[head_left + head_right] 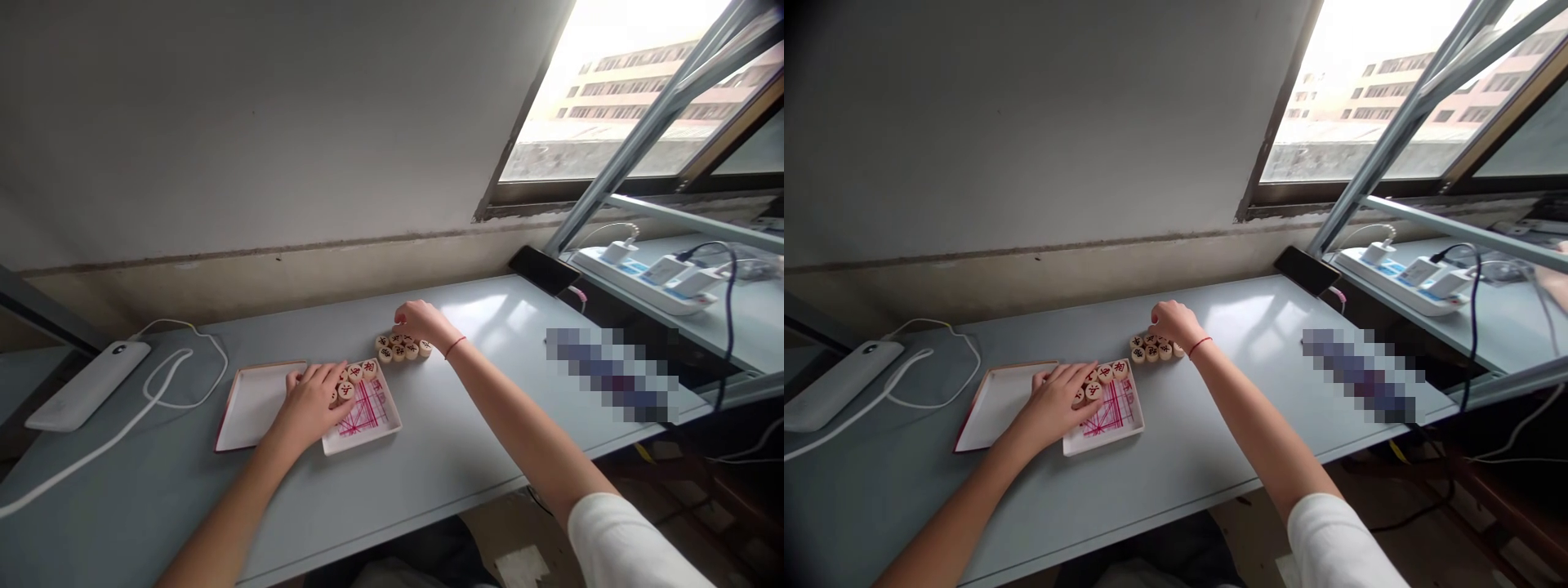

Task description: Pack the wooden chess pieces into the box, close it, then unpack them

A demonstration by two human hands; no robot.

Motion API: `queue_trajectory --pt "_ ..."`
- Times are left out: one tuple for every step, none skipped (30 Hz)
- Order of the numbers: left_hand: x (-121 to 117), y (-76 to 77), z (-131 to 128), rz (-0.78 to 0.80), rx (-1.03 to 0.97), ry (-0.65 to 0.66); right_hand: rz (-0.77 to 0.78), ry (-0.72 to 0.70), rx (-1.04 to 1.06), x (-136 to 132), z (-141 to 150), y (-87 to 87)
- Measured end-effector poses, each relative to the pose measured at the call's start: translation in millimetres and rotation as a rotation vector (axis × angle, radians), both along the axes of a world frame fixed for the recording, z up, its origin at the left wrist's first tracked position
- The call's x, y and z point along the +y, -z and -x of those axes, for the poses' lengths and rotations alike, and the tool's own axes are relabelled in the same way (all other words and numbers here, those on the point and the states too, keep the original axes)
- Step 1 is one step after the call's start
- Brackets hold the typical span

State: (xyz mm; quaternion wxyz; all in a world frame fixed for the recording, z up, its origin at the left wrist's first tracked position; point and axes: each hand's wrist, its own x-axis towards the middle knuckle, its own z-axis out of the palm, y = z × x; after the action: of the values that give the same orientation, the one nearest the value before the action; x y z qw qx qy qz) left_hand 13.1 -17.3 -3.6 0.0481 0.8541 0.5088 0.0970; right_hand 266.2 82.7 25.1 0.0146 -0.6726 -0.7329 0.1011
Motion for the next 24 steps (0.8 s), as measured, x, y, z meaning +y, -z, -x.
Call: queue_trajectory --pt "0.1 0.2 0.2 -0.003 0.000 0.002 0.007 -0.004 0.003 0.9 -0.5 1.3" --pt "0.2 0.3 0.3 -0.007 0.000 0.004 0.012 -0.007 0.007 1.8 -1.0 2.6" --pt "0.2 0.4 0.2 -0.010 -0.001 0.006 0.015 -0.008 0.012 2.8 -1.6 4.0" --pt "0.2 0.4 0.1 -0.013 -0.003 0.007 0.016 -0.008 0.017 3.9 -2.1 5.4" --pt "0.1 0.4 0.0 -0.014 -0.006 0.007 0.015 -0.008 0.022 5.0 -2.6 6.7" --pt "0.0 0.4 -0.1 -0.013 -0.008 0.009 0.012 -0.006 0.028 6.0 -3.0 7.9" --pt "-0.2 0.4 -0.2 -0.011 -0.011 0.011 0.008 -0.001 0.035 6.9 -3.2 8.7" --pt "-0.4 0.5 0.0 -0.006 -0.013 0.013 0.002 0.004 0.043 7.5 -3.4 9.0" --pt "-0.4 0.8 0.3 -0.001 -0.016 0.017 -0.006 0.010 0.051 7.8 -3.5 8.8" --pt "-0.2 1.0 0.9 0.000 -0.018 0.025 -0.017 0.016 0.062 7.5 -3.4 7.9" --pt "0.3 1.1 1.6 -0.009 -0.023 0.030 -0.032 0.023 0.074 6.5 -3.1 6.4" --pt "1.2 0.7 2.4 -0.030 -0.031 0.033 -0.050 0.029 0.088 4.5 -2.4 4.2" --pt "2.6 -0.4 3.2 -0.064 -0.044 0.030 -0.073 0.035 0.096 1.3 -1.2 1.6" --pt "4.4 -2.3 3.7 -0.107 -0.063 0.025 -0.103 0.037 0.121 -3.4 0.8 -1.1" --pt "6.6 -5.2 3.7 -0.151 -0.088 0.020 -0.136 0.038 0.177 -9.4 3.6 -3.8" --pt "9.0 -8.8 3.0 -0.186 -0.118 0.021 -0.165 0.035 0.269 -16.9 7.3 -6.0" --pt "11.4 -13.0 1.5 -0.206 -0.152 0.032 -0.185 0.025 0.395 -25.4 11.9 -7.6" --pt "13.7 -17.4 -1.0 -0.209 -0.190 0.056 -0.182 0.014 0.559 -34.7 17.1 -8.3" --pt "15.8 -21.5 -4.4 -0.190 -0.230 0.092 -0.149 -0.010 0.714 -44.2 22.6 -8.2" --pt "17.3 -24.8 -8.4 -0.165 -0.276 0.134 -0.095 -0.034 0.853 -53.4 28.0 -7.4" --pt "18.3 -27.1 -12.9 -0.136 -0.321 0.164 -0.042 -0.062 0.964 -61.7 33.1 -6.0" --pt "18.8 -28.3 -17.3 -0.110 -0.366 0.185 -0.002 -0.086 1.053 -69.0 37.5 -4.2" --pt "18.6 -28.2 -21.3 -0.093 -0.405 0.197 0.027 -0.101 1.121 -74.8 41.1 -2.1" --pt "18.0 -27.1 -24.6 -0.081 -0.438 0.198 0.043 -0.107 1.173 -79.3 43.9 0.0"
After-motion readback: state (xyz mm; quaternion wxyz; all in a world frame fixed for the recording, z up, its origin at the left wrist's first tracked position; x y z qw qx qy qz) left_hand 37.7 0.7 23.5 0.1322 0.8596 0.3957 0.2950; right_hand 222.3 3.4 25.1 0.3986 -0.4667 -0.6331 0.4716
